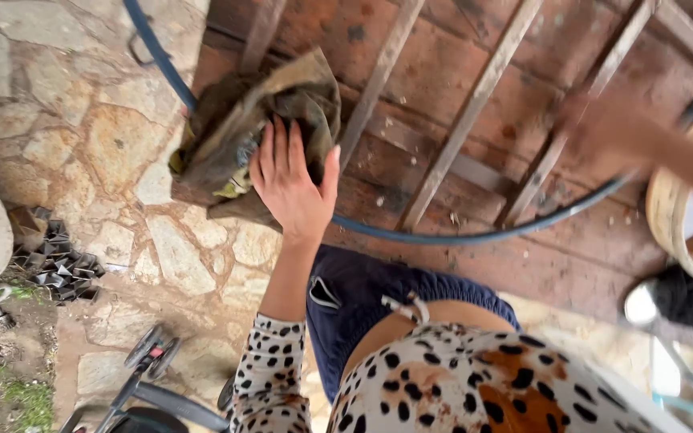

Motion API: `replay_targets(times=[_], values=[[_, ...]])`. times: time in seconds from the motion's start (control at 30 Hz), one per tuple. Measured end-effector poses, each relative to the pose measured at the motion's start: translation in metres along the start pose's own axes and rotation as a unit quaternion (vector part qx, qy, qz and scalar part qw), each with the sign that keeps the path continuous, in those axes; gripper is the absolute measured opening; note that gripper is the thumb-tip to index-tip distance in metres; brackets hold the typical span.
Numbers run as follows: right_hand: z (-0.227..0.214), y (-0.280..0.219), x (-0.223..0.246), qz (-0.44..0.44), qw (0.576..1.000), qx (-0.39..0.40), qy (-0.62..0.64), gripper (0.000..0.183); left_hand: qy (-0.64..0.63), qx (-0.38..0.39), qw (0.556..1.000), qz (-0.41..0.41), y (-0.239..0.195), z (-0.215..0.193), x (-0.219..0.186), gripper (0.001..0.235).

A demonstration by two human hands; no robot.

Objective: Cleaning and scrubbing a circular metal and wood frame using a cloth and a sanding block.

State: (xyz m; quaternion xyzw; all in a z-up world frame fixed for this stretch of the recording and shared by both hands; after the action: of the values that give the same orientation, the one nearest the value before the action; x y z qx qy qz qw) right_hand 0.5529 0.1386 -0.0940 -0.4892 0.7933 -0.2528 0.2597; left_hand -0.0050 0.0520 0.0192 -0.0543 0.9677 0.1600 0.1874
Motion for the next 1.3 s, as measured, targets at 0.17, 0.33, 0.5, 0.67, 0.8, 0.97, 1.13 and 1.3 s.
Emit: replay_targets(times=[0.17,0.33,0.5,0.67,0.8,0.97,1.13,1.3], values=[[-0.076,-0.014,0.056,0.111,0.993,0.022,-0.018,0.042,0.012,0.018,1.000,-0.007,-0.005,0.006,0.004,0.067],[-0.129,-0.019,0.045,0.135,0.985,-0.009,0.105,0.068,0.011,0.001,1.000,0.006,-0.005,0.007,0.004,0.067],[-0.151,-0.022,0.113,0.107,0.958,0.048,0.261,0.068,0.015,-0.002,1.000,0.004,-0.002,0.005,0.002,0.067],[-0.113,-0.034,0.105,0.139,0.990,0.017,0.023,0.079,0.010,-0.005,1.000,0.008,-0.005,0.005,0.003,0.067],[-0.077,-0.040,0.125,0.115,0.951,0.007,0.288,0.063,0.003,-0.009,1.000,0.008,-0.002,0.005,0.002,0.068],[-0.139,-0.043,0.143,0.115,0.987,0.043,0.101,0.031,-0.003,-0.030,0.999,0.016,-0.002,0.005,0.003,0.065],[-0.157,-0.037,0.144,0.058,0.997,0.049,-0.012,0.072,-0.007,-0.031,0.999,0.007,-0.007,0.009,0.005,0.067],[-0.176,-0.034,0.180,0.012,0.956,0.028,0.293,0.055,-0.007,-0.032,0.999,-0.001,-0.004,0.010,0.007,0.072]])
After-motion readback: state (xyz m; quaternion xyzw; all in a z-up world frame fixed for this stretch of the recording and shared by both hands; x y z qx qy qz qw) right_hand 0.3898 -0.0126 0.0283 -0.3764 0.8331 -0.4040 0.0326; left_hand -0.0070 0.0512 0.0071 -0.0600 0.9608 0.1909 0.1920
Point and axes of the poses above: each hand's wrist, its own y-axis towards the middle knuckle, its own z-axis out of the palm, x = y × z, the point moved 5 cm from there along y, towards the middle knuckle, and after that the axes turned 3 degrees about -z, right-handed, at the moved point
